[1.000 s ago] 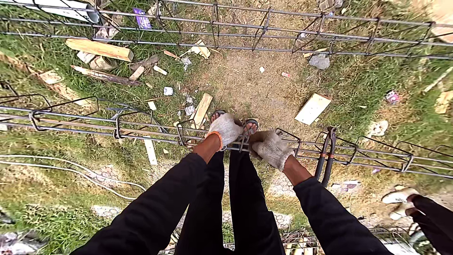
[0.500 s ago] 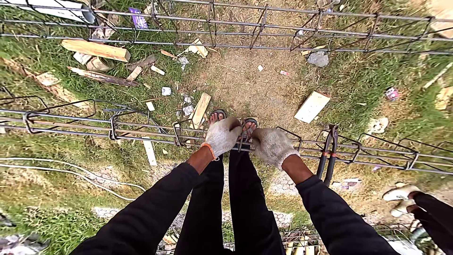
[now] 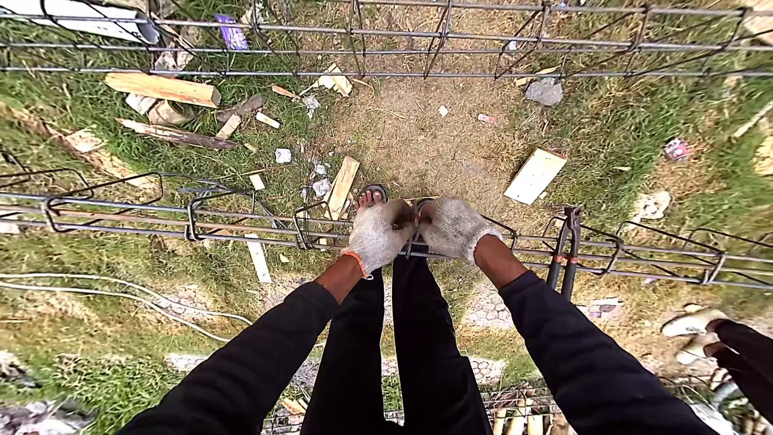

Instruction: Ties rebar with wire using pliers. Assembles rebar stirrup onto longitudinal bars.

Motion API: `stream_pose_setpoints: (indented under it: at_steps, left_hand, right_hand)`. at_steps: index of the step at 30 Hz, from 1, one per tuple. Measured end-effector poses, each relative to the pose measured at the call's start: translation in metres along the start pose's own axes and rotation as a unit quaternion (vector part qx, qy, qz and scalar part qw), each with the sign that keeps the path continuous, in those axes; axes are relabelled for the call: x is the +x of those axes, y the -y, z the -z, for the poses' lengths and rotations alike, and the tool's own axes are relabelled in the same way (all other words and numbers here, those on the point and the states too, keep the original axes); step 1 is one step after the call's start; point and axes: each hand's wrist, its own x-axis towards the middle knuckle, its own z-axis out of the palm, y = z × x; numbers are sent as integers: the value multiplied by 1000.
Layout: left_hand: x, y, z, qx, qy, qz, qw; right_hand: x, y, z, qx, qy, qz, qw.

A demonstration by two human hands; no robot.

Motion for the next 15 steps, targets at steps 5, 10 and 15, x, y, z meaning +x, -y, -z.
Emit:
stream_pose_setpoints:
  at_steps: [5,10,15]
  left_hand:
    - [3,-9,-5,19,-26,-14,999]
    - [7,-6,3,-3,19,26,999]
    - [13,-10,8,7,68,76,995]
  right_hand:
    - [9,1,9,-19,16,16,1000]
    - [20,-15,13,-150,-3,165,975]
    - [27,-30,8,-196,-46,237,950]
